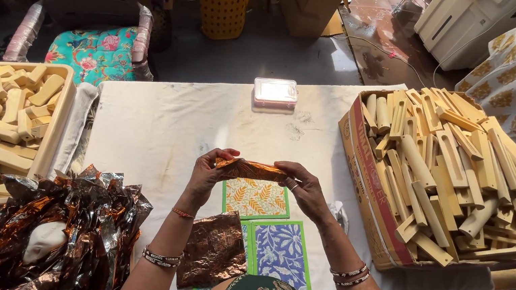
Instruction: The person wipes a small plastic container and places it aside, then wipes several wooden handles with a cloth. The person wraps each handle in metallic foil and sets the wrapped items on the table. The person repeats this process for multiple handles.
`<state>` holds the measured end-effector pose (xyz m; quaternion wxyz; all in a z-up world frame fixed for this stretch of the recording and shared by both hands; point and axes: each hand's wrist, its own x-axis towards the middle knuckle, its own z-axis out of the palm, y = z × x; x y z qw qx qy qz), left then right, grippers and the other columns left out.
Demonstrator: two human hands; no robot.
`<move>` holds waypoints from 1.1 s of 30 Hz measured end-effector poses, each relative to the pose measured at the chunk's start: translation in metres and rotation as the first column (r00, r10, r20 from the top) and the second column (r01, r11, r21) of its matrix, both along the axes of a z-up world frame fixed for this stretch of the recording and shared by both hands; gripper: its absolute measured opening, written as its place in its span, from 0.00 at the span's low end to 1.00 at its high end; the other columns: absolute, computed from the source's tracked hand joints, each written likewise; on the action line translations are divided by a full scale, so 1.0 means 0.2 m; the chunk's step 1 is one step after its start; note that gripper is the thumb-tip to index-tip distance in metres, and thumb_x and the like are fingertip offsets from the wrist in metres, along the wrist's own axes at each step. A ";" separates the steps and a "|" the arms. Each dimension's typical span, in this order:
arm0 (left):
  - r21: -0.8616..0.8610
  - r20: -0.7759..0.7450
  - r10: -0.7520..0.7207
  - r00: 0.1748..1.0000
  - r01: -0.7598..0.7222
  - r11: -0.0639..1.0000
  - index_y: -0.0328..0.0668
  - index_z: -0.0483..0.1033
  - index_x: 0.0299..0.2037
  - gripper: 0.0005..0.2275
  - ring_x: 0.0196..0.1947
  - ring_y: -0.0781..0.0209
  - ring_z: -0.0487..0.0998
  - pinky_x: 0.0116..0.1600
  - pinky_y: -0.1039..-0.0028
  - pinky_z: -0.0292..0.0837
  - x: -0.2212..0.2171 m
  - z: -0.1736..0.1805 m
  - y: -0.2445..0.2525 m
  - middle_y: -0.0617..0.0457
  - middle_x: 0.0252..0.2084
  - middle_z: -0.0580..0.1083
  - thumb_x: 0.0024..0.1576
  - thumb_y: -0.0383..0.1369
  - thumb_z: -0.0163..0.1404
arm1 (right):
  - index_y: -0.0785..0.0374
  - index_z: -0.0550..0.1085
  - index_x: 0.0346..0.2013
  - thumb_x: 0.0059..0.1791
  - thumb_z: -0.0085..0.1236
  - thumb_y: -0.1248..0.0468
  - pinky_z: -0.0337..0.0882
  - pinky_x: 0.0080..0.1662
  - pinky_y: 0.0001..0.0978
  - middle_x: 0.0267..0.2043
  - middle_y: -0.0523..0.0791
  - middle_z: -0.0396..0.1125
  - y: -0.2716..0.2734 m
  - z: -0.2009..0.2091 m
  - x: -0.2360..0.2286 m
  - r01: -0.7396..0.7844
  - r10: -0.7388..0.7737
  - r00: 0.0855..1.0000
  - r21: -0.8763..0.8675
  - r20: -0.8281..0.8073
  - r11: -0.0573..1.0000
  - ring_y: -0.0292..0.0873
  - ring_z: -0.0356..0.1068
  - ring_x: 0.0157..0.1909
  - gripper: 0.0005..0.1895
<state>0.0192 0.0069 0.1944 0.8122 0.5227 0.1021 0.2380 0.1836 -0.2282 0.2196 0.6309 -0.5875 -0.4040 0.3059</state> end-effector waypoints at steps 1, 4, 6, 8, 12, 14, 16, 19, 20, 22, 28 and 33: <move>0.000 -0.001 -0.003 1.000 0.003 1.000 0.42 0.78 0.38 0.03 0.44 0.65 0.83 0.49 0.69 0.83 0.01 -0.03 0.00 0.58 0.50 0.80 0.56 0.27 0.58 | 0.57 0.75 0.60 0.55 0.51 0.67 0.75 0.60 0.39 0.59 0.45 0.71 0.00 0.01 -0.01 0.003 -0.003 1.000 0.000 -0.001 1.000 0.42 0.71 0.58 0.18; -0.110 -0.114 0.067 0.991 -0.079 0.991 0.43 0.80 0.43 0.05 0.39 0.65 0.82 0.43 0.69 0.83 0.04 -0.11 -0.01 0.54 0.40 0.80 0.59 0.28 0.56 | 0.57 0.71 0.61 0.53 0.53 0.67 0.72 0.61 0.37 0.58 0.45 0.70 -0.01 0.06 -0.03 -0.035 0.038 0.995 -0.031 0.098 0.999 0.41 0.69 0.62 0.20; -0.153 -0.181 0.095 0.979 -0.123 0.981 0.41 0.77 0.42 0.05 0.38 0.64 0.83 0.42 0.67 0.84 0.05 -0.16 0.00 0.54 0.41 0.81 0.59 0.30 0.56 | 0.56 0.67 0.62 0.50 0.59 0.64 0.72 0.59 0.35 0.59 0.44 0.67 -0.01 0.10 -0.05 -0.035 0.050 0.948 -0.055 0.315 0.998 0.40 0.70 0.60 0.25; -0.122 -0.207 0.073 0.975 -0.100 0.987 0.40 0.77 0.44 0.07 0.38 0.64 0.83 0.43 0.69 0.83 0.04 -0.12 -0.03 0.53 0.41 0.81 0.60 0.32 0.56 | 0.57 0.68 0.63 0.51 0.57 0.63 0.72 0.58 0.34 0.59 0.44 0.67 -0.02 0.03 -0.02 -0.012 0.029 0.955 -0.059 0.296 0.998 0.40 0.70 0.60 0.24; 0.086 -0.115 0.013 0.993 -0.003 0.996 0.41 0.77 0.50 0.12 0.44 0.68 0.82 0.51 0.74 0.81 0.02 -0.03 -0.04 0.55 0.43 0.81 0.58 0.31 0.59 | 0.56 0.69 0.64 0.52 0.55 0.62 0.80 0.54 0.33 0.61 0.45 0.68 -0.03 -0.07 0.04 0.063 -0.051 0.988 -0.078 0.146 0.995 0.40 0.72 0.56 0.24; 0.093 -0.131 0.026 0.991 -0.014 0.996 0.40 0.77 0.50 0.12 0.43 0.68 0.82 0.50 0.74 0.81 0.02 -0.01 -0.04 0.55 0.43 0.81 0.57 0.32 0.59 | 0.56 0.69 0.64 0.52 0.54 0.61 0.80 0.51 0.33 0.59 0.46 0.70 -0.04 -0.08 0.06 0.057 -0.050 0.997 -0.114 0.059 0.992 0.40 0.73 0.55 0.24; 0.100 -0.147 0.038 0.988 -0.023 0.995 0.40 0.78 0.49 0.12 0.42 0.67 0.82 0.49 0.74 0.81 0.02 -0.06 -0.03 0.55 0.42 0.81 0.57 0.32 0.58 | 0.55 0.69 0.63 0.52 0.53 0.60 0.80 0.49 0.33 0.56 0.46 0.73 -0.04 -0.10 0.07 0.049 -0.054 0.998 -0.149 -0.029 0.988 0.39 0.74 0.54 0.24; 0.131 -0.162 0.107 0.981 -0.086 0.988 0.36 0.80 0.46 0.10 0.39 0.66 0.80 0.45 0.72 0.81 0.06 -0.14 -0.03 0.52 0.39 0.79 0.59 0.33 0.59 | 0.57 0.71 0.63 0.52 0.54 0.58 0.80 0.46 0.33 0.50 0.48 0.76 -0.05 -0.11 0.08 0.064 -0.074 0.996 -0.172 -0.052 0.983 0.40 0.76 0.48 0.23; 0.111 -0.200 0.134 0.971 -0.113 0.987 0.37 0.80 0.45 0.09 0.38 0.65 0.81 0.44 0.72 0.81 0.06 -0.13 -0.04 0.52 0.38 0.80 0.59 0.33 0.59 | 0.57 0.71 0.62 0.51 0.55 0.57 0.80 0.46 0.33 0.50 0.48 0.76 -0.05 -0.09 0.07 0.074 -0.080 0.997 -0.203 -0.021 0.976 0.39 0.75 0.47 0.24; 0.093 -0.235 0.156 0.959 -0.137 0.986 0.38 0.80 0.43 0.08 0.38 0.65 0.81 0.44 0.71 0.82 0.07 -0.13 -0.05 0.52 0.37 0.81 0.58 0.33 0.58 | 0.58 0.72 0.62 0.50 0.57 0.56 0.79 0.46 0.33 0.49 0.47 0.76 -0.05 -0.11 0.08 0.089 -0.088 0.996 -0.231 0.013 0.969 0.39 0.75 0.46 0.25; 0.146 -0.366 0.229 0.902 -0.188 0.971 0.45 0.75 0.53 0.15 0.47 0.69 0.81 0.45 0.72 0.81 0.03 -0.12 -0.08 0.55 0.53 0.77 0.57 0.38 0.57 | 0.61 0.74 0.60 0.50 0.60 0.55 0.80 0.47 0.35 0.43 0.49 0.76 -0.08 -0.35 0.24 0.150 -0.184 0.968 -0.198 -0.170 0.969 0.39 0.76 0.43 0.25; 0.102 -0.574 0.188 0.797 -0.158 0.982 0.44 0.69 0.61 0.21 0.45 0.62 0.82 0.44 0.71 0.79 -0.11 -0.31 -0.08 0.51 0.52 0.77 0.58 0.38 0.55 | 0.67 0.74 0.52 0.52 0.58 0.59 0.80 0.43 0.33 0.39 0.47 0.75 -0.17 -0.82 0.60 0.494 -0.539 0.683 -0.232 -0.492 0.838 0.42 0.76 0.38 0.17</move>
